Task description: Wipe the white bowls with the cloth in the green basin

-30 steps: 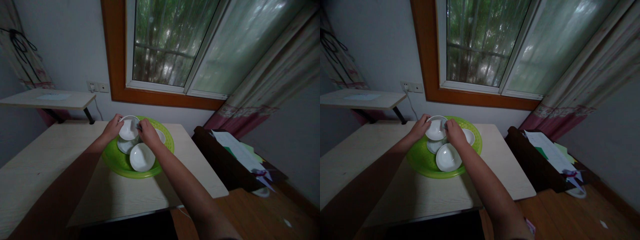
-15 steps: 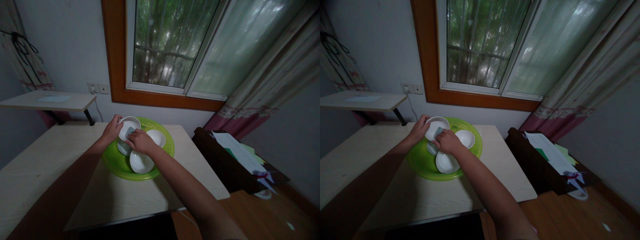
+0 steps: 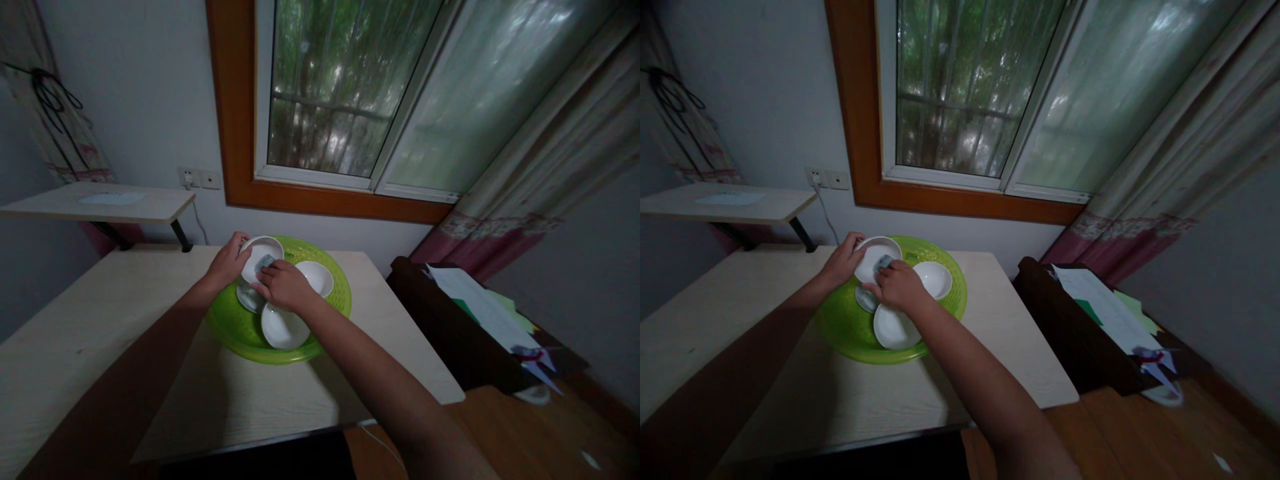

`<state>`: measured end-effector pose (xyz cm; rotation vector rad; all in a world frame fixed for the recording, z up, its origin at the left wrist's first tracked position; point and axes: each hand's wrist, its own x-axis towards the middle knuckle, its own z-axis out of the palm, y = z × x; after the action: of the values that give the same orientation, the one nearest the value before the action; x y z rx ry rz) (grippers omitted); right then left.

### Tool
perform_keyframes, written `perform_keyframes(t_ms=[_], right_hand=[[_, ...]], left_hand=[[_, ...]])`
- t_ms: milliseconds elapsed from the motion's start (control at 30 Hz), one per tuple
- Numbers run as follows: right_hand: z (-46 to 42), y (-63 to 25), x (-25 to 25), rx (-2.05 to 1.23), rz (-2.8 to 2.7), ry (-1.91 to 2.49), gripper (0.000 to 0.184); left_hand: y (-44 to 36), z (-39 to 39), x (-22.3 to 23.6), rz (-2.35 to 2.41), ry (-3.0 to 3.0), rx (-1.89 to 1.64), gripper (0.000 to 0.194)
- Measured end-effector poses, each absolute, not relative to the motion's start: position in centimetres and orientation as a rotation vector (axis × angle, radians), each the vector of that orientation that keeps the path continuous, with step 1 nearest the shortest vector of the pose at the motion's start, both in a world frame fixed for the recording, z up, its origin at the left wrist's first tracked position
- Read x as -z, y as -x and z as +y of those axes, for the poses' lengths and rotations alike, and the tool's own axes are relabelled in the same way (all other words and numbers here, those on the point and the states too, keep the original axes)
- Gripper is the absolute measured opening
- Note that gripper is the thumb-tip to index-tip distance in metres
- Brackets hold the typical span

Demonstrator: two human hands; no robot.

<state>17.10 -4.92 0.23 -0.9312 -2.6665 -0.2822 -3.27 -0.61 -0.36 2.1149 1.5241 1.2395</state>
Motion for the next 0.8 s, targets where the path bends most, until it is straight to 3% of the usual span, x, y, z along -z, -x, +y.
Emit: perform_keyframes(t_ms=[233, 467, 600, 800], right_hand=[[-5.25, -17.07, -0.12, 0.396, -2.607, 1.04, 0.057], [-5.25, -16.67, -0.07, 0.022, -2.716, 0.804, 0.049], [-5.39, -16.7, -0.21, -0.224, -2.677, 0.697, 0.054], [-5.23, -16.7, -0.43, -0.192, -2.686, 0.753, 0.047]], left_hand=[[3.03, -0.88, 0.19, 1.533, -2.116, -1.222, 0.031], [3.11, -0.67, 0.5, 1.539, -2.156, -1.195, 0.031], [3.07, -0.78, 0.46, 1.516, -2.171, -1.193, 0.031], [3.08, -0.75, 0.5, 1.513, -2.179, -1.203, 0.032]])
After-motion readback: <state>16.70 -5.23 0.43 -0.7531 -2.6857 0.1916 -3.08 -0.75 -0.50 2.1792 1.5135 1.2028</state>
